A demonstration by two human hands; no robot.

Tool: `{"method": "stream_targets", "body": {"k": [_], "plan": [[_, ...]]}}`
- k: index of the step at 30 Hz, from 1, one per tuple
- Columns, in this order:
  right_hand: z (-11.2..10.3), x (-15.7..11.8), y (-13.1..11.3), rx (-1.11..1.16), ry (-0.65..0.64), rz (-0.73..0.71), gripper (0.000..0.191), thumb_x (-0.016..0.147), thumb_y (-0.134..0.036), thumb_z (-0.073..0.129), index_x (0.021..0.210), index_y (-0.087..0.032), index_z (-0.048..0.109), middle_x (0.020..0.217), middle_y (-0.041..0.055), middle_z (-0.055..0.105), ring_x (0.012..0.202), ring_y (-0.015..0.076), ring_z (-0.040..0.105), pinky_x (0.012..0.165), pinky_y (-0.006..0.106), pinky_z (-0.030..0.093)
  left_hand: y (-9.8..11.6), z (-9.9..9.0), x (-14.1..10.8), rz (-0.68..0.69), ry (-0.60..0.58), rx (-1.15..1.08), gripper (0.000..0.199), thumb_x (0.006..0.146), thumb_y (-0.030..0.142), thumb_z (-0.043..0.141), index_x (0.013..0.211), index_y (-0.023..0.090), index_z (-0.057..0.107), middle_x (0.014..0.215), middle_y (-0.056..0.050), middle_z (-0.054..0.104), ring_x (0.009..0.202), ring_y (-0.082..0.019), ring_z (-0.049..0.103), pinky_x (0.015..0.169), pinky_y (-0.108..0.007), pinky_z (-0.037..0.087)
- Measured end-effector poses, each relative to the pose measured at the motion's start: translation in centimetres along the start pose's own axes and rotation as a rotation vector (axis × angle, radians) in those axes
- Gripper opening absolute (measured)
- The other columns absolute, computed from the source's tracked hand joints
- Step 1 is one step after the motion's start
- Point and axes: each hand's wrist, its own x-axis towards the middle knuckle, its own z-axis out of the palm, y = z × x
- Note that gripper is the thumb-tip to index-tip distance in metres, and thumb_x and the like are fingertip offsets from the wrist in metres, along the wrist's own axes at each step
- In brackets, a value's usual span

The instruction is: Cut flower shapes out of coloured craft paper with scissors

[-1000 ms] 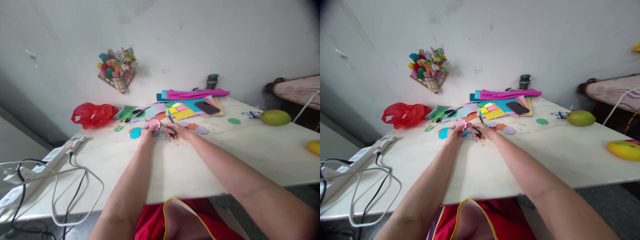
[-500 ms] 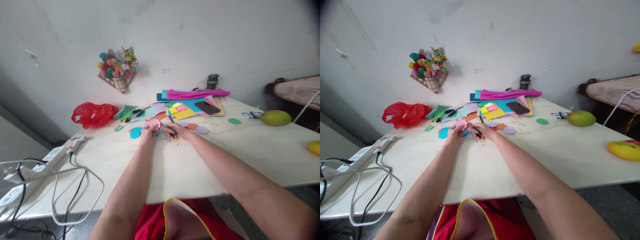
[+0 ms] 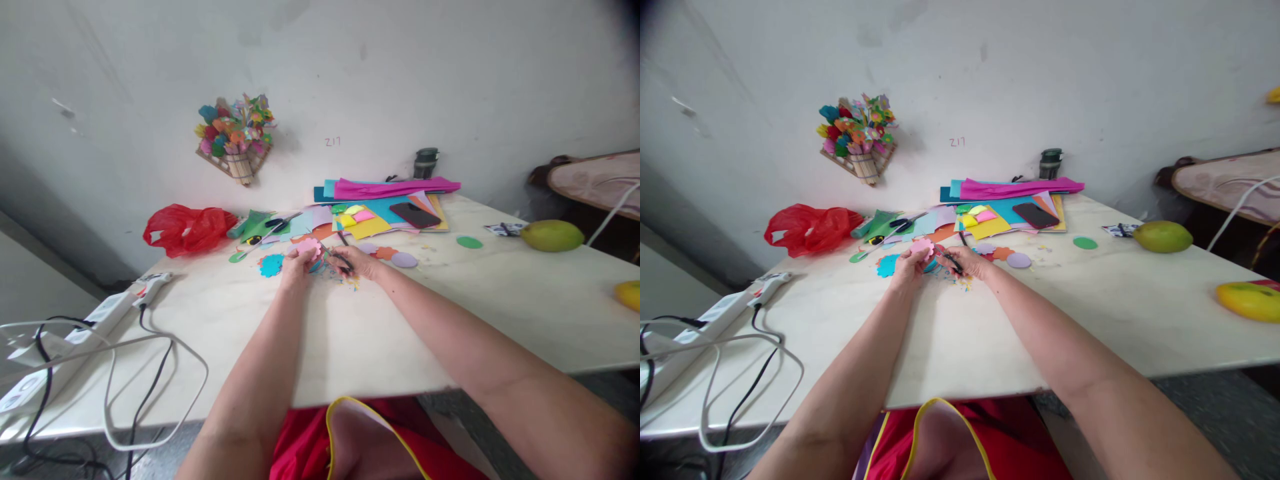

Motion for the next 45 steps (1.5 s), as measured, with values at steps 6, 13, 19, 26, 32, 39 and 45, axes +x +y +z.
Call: {"method": "stream_targets", "body": {"k": [6, 13, 19, 26, 32, 39, 45], "plan": [[0.0, 0.2, 0.4, 0.002, -0.011, -0.029, 0.037, 0.079, -0.050, 0.073, 0.074, -0.018, 0.054, 0.049, -0.0052, 0.054, 0.035, 0.0068, 0.044, 0.034, 0.019, 0.027, 0.0, 0.0, 0.0, 0.003, 0.015, -0.016, 0.027, 0.054, 0.007, 0.085, 0.075, 0.014, 0.068, 0.076, -0.006, 0.074, 0.066, -0.018, 0.071, 0.067, -0.029, 0.061], [-0.1, 0.2, 0.3, 0.003, -0.009, -0.017, 0.035, 0.078, -0.048, 0.072, 0.076, -0.017, 0.056, 0.049, -0.0056, 0.053, 0.034, 0.0062, 0.044, 0.032, 0.019, 0.024, -0.1, 0.0, 0.1, 0.009, 0.026, -0.019, 0.026, 0.055, 0.009, 0.083, 0.075, 0.017, 0.068, 0.073, -0.005, 0.073, 0.067, -0.019, 0.071, 0.065, -0.030, 0.061], [0.0, 0.0, -0.1, 0.005, -0.017, -0.002, 0.034, 0.079, -0.046, 0.072, 0.074, -0.018, 0.055, 0.048, -0.0056, 0.053, 0.034, 0.0065, 0.043, 0.031, 0.019, 0.022, -0.1, -0.2, 0.2, 0.007, 0.031, 0.001, 0.025, 0.057, 0.009, 0.083, 0.077, 0.017, 0.068, 0.074, -0.005, 0.073, 0.069, -0.019, 0.071, 0.069, -0.031, 0.061], [0.0, -0.1, -0.2, -0.019, -0.042, 0.013, 0.038, 0.077, -0.048, 0.075, 0.072, -0.018, 0.052, 0.047, -0.0059, 0.053, 0.033, 0.0065, 0.043, 0.031, 0.019, 0.023, -0.2, -0.5, 0.5, 0.009, 0.044, -0.014, 0.023, 0.058, 0.011, 0.081, 0.075, 0.017, 0.068, 0.072, -0.005, 0.072, 0.068, -0.019, 0.072, 0.066, -0.031, 0.061], [-0.2, -0.3, -0.1, -0.023, -0.078, 0.003, 0.041, 0.075, -0.050, 0.076, 0.069, -0.019, 0.050, 0.048, -0.0054, 0.054, 0.033, 0.0062, 0.043, 0.032, 0.019, 0.026, -0.1, -0.5, 0.3, 0.029, 0.055, -0.030, 0.024, 0.058, 0.011, 0.082, 0.077, 0.017, 0.067, 0.074, -0.003, 0.072, 0.069, -0.017, 0.071, 0.069, -0.028, 0.060], [-0.4, -0.6, -0.6, -0.053, -0.051, -0.023, 0.040, 0.081, -0.049, 0.072, 0.067, -0.018, 0.052, 0.049, -0.0033, 0.056, 0.035, 0.0064, 0.045, 0.033, 0.019, 0.029, 0.0, -0.6, 0.3, 0.012, 0.057, -0.018, 0.026, 0.059, 0.012, 0.084, 0.076, 0.017, 0.065, 0.073, -0.003, 0.071, 0.074, -0.019, 0.073, 0.072, -0.030, 0.060], [-0.3, -0.4, -0.6, -0.019, -0.015, 0.009, 0.033, 0.081, -0.041, 0.072, 0.069, -0.017, 0.055, 0.050, -0.0034, 0.058, 0.035, 0.0068, 0.049, 0.032, 0.017, 0.029, 0.2, -0.3, 0.1, -0.006, 0.049, -0.014, 0.024, 0.056, 0.011, 0.083, 0.074, 0.016, 0.067, 0.073, -0.004, 0.072, 0.070, -0.019, 0.073, 0.067, -0.028, 0.060]]}}
